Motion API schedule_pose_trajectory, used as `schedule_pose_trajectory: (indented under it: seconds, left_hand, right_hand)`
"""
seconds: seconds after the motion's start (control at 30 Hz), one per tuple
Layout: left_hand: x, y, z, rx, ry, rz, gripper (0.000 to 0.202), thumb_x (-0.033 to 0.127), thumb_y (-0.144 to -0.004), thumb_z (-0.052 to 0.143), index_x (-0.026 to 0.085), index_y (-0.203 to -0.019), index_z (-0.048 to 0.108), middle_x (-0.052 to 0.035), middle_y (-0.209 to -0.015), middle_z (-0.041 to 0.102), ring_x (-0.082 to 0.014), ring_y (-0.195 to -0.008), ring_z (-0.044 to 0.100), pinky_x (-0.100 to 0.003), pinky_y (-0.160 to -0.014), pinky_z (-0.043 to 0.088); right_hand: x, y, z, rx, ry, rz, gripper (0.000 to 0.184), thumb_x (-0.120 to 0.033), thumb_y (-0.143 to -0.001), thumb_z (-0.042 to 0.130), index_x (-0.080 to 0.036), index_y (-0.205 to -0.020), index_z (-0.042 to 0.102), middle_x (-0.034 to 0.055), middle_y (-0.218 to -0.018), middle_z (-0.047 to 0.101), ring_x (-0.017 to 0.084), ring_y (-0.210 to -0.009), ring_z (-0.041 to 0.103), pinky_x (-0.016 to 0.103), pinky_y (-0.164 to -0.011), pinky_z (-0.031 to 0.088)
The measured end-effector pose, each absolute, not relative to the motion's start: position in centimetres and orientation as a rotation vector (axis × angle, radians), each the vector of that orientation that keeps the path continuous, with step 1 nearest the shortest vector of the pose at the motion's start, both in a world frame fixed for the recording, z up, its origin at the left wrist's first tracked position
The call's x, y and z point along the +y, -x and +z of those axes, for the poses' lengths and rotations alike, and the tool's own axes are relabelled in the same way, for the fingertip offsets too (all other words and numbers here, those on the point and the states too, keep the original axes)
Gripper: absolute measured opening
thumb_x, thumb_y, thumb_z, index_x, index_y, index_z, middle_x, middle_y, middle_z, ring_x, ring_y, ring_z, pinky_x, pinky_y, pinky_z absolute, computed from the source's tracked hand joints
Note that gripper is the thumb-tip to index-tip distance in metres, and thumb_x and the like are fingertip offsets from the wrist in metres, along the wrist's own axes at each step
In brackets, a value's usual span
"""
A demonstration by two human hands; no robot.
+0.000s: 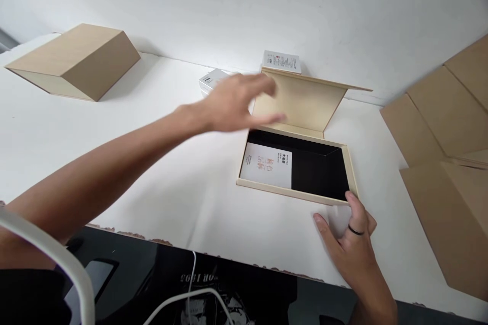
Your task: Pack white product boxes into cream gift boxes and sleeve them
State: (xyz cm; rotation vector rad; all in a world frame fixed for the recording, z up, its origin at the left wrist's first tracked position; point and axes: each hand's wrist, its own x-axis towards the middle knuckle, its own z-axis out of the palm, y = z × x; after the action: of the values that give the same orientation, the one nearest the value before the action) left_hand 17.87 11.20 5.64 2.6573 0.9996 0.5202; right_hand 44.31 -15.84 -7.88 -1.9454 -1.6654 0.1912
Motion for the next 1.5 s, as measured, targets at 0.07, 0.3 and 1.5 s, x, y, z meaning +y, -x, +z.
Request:
schedule_pose_trajectory:
  seconds: [0.07,0.3,1.5]
  left_hand:
    - [14.7,-15.6,4.7,1.592,-2.446,0.619,0.07,0.07,-0.083,0.064,0.02,-0.132,0.055,-0.0162,-0.137,0.057,-0.0382,-0.123,0.058,-0.054,-0.11,0.042]
    - [20.1,-11.7,2.0,1.853,-2.129,0.231,0.12,0.078,-0.051,0.082,0.025,-0.149,0.038,-0.0176,-0.148,0.048,-0.049,-0.141,0.04,-0.064,-0.118,0.03]
    - [12.6,-7.6,6.8,1.633,-2.161,0.118,0.053,0.05,-0.065,0.076,0.021,-0.105,0.058,-0.0037,-0.11,0.067,-0.0206,-0.091,0.055,-0.038,-0.077,0.048]
  right_hand:
    - [-15.8,-44.3,-7.9,-1.655,1.962,0.206,0.076,-0.055,-0.096,0.062,-0.031,-0.159,0.025,0.0147,-0.134,0.05,0.033,-0.126,0.046,0.065,-0.112,0.036]
    - [-15.6,-44.2,-8.0,-1.657,1.967,0.193,0.076,-0.057,-0.096,0.061,-0.029,-0.157,0.025,0.015,-0.133,0.05,0.033,-0.125,0.046,0.066,-0.113,0.035]
    - [-15.5,-44.0,-7.7,-1.653,1.953,0.213,0.071,-0.055,-0.098,0.058,-0.028,-0.155,0.026,0.016,-0.135,0.048,0.032,-0.126,0.046,0.065,-0.112,0.037]
